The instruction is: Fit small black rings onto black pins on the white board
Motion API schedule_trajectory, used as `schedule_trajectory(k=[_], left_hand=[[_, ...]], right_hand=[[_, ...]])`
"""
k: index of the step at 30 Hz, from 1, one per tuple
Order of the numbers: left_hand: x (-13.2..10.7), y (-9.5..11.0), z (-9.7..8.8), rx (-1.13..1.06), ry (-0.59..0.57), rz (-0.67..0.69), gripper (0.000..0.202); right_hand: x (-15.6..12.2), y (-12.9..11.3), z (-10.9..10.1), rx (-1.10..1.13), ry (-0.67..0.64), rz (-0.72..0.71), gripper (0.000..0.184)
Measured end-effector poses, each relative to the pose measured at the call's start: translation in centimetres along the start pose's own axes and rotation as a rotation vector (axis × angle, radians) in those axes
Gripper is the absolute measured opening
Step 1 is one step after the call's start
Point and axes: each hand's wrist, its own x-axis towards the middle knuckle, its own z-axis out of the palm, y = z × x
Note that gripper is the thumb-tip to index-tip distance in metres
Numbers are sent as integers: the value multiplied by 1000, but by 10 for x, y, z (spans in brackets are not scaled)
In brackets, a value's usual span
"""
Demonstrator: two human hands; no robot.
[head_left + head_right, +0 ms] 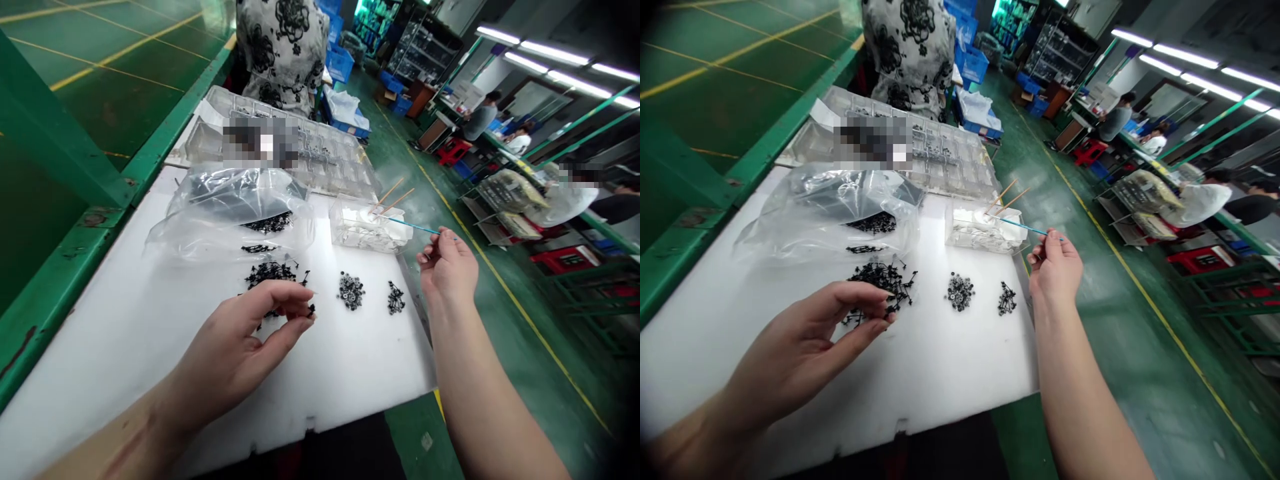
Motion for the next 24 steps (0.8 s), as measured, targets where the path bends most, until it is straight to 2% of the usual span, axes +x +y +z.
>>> schedule_trajectory(k=[12, 20, 24], left_hand=[[2, -3, 1, 37, -6, 17, 25], [1, -2, 1, 34, -13, 14, 25], [1, -1, 1, 39, 3, 18, 25]], right_hand=[[-2, 3, 9, 34, 44, -48, 49], [-2, 7, 24, 2, 48, -51, 41], [-2, -5, 19, 23, 62, -64, 36]])
